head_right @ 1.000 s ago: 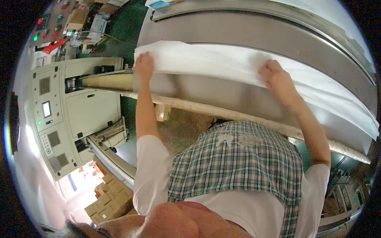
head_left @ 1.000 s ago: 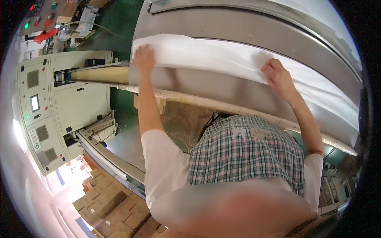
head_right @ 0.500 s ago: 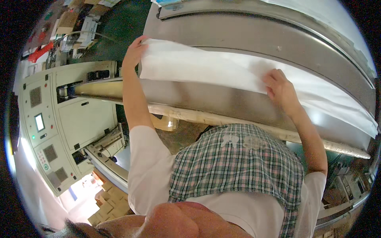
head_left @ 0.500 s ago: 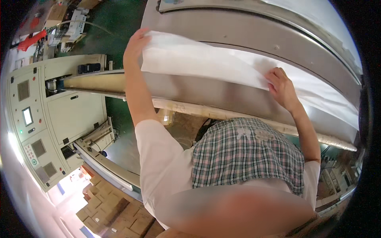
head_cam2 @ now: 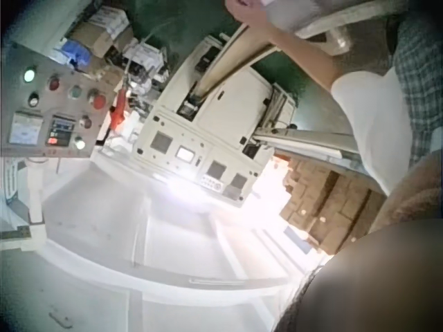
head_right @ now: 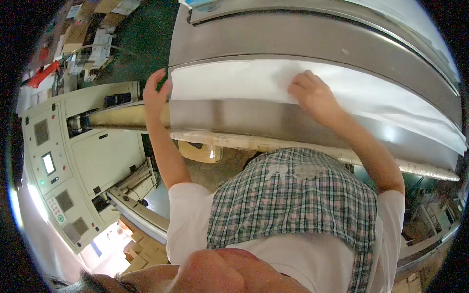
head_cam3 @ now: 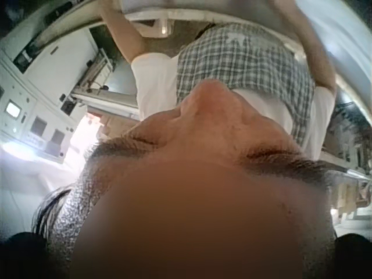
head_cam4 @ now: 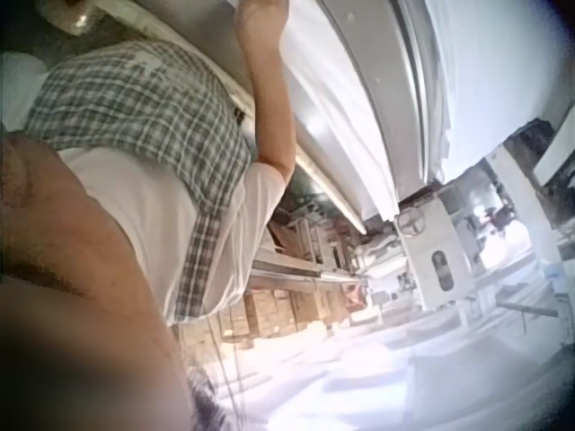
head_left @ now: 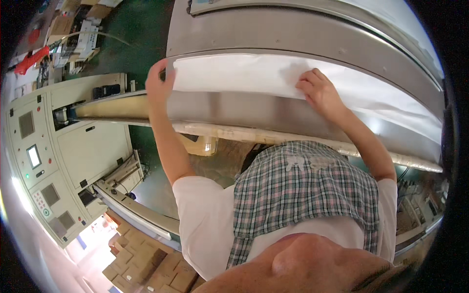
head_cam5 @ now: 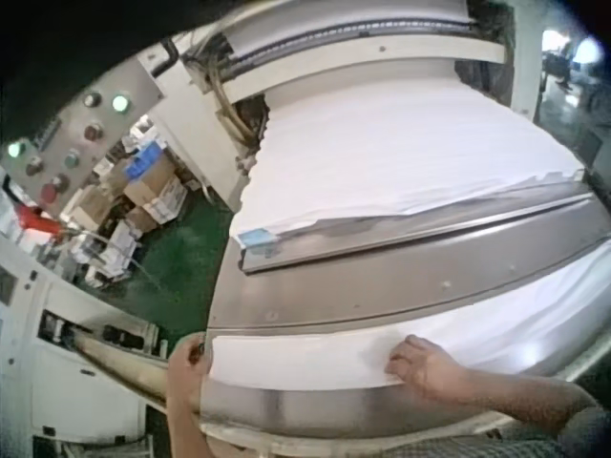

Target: Operating a large paper processing machine by feeding sheets of material and using the control panel buttons.

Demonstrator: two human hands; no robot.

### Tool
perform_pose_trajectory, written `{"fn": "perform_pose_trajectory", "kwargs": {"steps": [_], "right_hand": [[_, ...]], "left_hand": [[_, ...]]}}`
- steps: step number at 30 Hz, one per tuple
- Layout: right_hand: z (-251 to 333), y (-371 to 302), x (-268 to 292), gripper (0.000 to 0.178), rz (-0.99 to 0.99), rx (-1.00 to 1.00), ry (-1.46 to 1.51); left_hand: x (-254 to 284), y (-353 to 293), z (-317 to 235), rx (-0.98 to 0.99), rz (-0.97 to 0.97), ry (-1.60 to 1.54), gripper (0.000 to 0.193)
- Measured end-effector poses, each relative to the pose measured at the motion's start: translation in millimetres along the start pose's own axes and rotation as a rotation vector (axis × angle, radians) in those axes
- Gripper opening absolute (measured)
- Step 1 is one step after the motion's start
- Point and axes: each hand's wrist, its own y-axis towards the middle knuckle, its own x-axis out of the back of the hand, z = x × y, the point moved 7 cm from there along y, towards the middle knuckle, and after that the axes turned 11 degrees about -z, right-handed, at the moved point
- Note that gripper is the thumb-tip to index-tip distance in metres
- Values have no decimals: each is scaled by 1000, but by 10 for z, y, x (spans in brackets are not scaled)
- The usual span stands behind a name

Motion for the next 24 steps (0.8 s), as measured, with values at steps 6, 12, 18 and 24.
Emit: {"fn": "perform_pose_trajectory", "kwargs": {"steps": [6,12,18,24], "right_hand": [[19,-96,116,32,-23,36,-92],[-476,-849,699,38,14,-180,-229],[-1043,-1555,1429,38,-2,-287,-361],[-1841,-2024,2261,39,-76,-373,-482]], "left_hand": [[-1244,1,-615,-162,272,219,31],[-1257,-648,-48,-269,64,162,31],[-478,-695,751,19,355,762,29],[-682,-752,139,43,48,616,33]]}}
